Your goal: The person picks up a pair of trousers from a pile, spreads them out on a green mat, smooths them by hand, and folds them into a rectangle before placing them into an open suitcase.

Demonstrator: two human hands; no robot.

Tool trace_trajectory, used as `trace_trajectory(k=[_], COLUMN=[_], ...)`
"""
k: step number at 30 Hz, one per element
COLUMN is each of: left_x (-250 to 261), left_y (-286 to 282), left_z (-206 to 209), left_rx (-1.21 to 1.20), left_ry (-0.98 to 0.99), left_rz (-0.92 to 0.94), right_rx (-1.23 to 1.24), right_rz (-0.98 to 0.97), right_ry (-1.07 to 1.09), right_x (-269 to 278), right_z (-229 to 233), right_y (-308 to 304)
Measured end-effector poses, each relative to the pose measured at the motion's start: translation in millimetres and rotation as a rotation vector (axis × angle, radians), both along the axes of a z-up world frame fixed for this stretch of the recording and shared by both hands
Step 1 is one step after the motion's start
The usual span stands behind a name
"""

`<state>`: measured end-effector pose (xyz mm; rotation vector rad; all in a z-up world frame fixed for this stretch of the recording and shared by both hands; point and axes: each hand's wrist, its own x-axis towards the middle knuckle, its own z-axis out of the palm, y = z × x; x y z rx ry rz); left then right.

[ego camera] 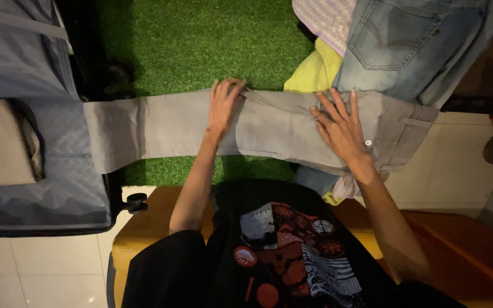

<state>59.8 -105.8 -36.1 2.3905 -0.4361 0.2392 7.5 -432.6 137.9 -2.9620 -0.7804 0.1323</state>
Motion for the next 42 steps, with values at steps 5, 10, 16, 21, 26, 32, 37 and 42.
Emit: trace_trajectory(k=[5,10,16,21,26,32,37,42], left_x=[9.4,10.8,-2.4,-5.7,-7.2,-11.9,-32.1,-50.0], left_y=[14.0,24.3,32.0,41.9,49.6,52.5,33.1,-30.1], left_z=[13.7,4.8,-29.5,-35.9,-23.7,-33.8,-42.6,-10.7], left_rx=[0.053,0.238,0.399,0.506,0.365,0.551,0.573,0.205], left_ry=[0.281,0.081,-0.166,-0.152,-0.069,-0.131,-0.061,-0.011], left_rz=[-0.029,-0.118,-0.167,-0.138,-0.149,-0.21,-0.128,-0.101], right_rx=[0.02,0.023,0.059,0.043,0.051,-0.041,-0.131,-0.076], right_rz=[-0.007,-0.016,-0.016,-0.025,-0.029,-0.024,-0.051,-0.097], right_ry=[0.006,0.014,0.013,0.027,0.024,0.011,-0.016,0.012], right_x=[1.2,2.3,0.4,0.5,-0.7,-1.0,-10.3,-12.7], right_z=[2.3,3.8,2.2,0.7,0.2,-5.7,-16.1,-18.2], right_y=[3.0,2.6,-0.1,-0.3,-1.7,-3.1,1.2,2.6])
